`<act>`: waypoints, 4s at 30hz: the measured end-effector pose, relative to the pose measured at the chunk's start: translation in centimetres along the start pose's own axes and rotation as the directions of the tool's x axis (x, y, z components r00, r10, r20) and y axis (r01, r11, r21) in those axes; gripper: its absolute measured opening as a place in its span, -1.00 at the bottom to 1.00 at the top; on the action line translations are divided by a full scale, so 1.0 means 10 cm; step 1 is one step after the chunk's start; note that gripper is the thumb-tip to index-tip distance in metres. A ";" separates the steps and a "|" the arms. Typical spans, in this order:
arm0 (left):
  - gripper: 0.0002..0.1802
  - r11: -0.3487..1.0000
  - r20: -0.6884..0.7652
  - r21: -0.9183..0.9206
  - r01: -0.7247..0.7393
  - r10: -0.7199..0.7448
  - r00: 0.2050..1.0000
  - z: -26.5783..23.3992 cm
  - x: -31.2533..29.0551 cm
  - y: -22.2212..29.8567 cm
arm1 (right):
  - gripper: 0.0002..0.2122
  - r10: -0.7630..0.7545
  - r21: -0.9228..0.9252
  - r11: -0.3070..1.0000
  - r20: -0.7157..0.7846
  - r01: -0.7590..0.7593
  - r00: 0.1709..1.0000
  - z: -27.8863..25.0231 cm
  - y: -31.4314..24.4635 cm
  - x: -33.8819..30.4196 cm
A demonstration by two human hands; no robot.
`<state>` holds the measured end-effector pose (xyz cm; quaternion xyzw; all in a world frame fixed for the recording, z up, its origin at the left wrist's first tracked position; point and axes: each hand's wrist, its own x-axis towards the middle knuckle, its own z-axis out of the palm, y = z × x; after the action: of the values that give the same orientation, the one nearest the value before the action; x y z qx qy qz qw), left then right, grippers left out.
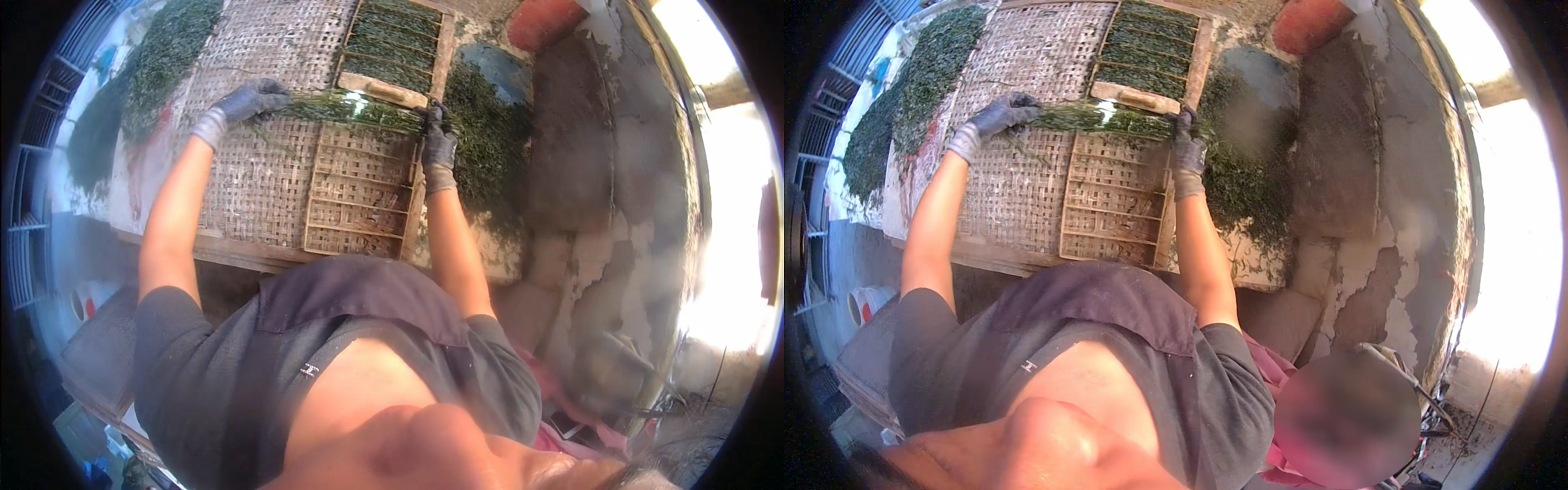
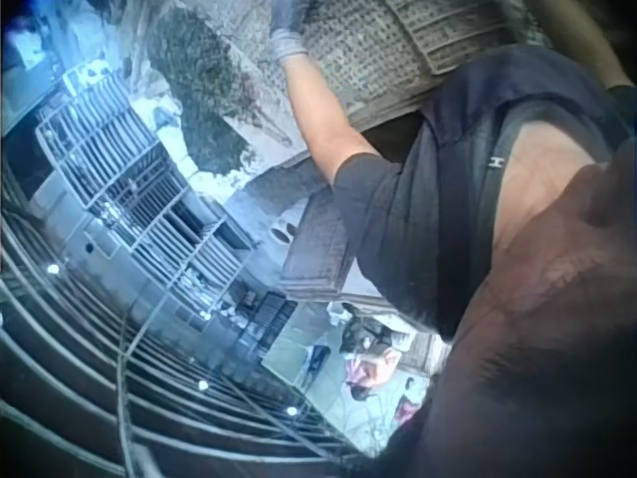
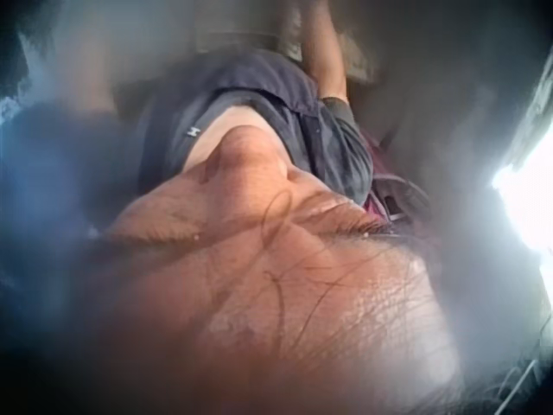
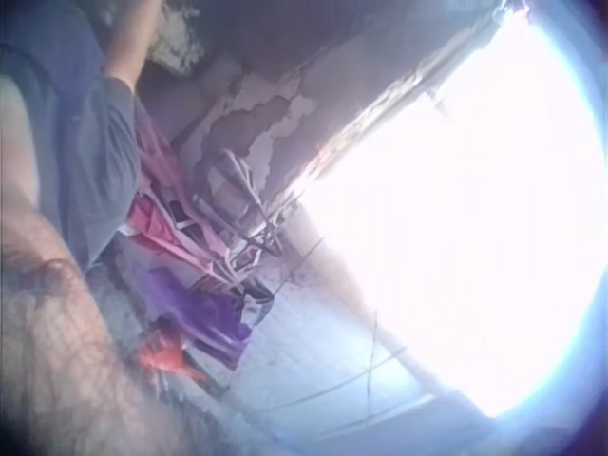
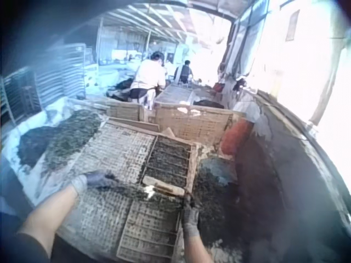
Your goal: The person by hand picks up green leaves from a pile and places them into the small compartments of a wooden tray.
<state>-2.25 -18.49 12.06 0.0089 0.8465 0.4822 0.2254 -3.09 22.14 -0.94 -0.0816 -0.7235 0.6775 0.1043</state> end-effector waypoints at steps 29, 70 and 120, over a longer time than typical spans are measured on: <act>-0.50 0.553 -0.114 0.769 -0.322 0.614 0.781 1.12 0.26 -0.80 | -0.62 -0.060 -0.253 0.904 0.723 0.345 0.688 0.70 -0.03 -0.09; -0.54 0.431 -0.633 -0.772 -0.467 -0.585 0.507 -1.81 -0.87 -2.85 | -0.62 -0.182 -0.800 0.229 0.525 0.555 0.832 1.04 0.13 -0.54; -0.48 0.617 -0.179 0.669 -0.416 0.676 0.715 2.52 0.80 -0.38 | -0.34 0.028 -0.896 0.257 0.381 0.361 0.924 -0.40 0.27 0.33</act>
<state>1.18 1.85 -4.99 0.2391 0.9325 0.2339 -0.1362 -5.30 27.07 -3.30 0.0617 -0.9936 0.0938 -0.0124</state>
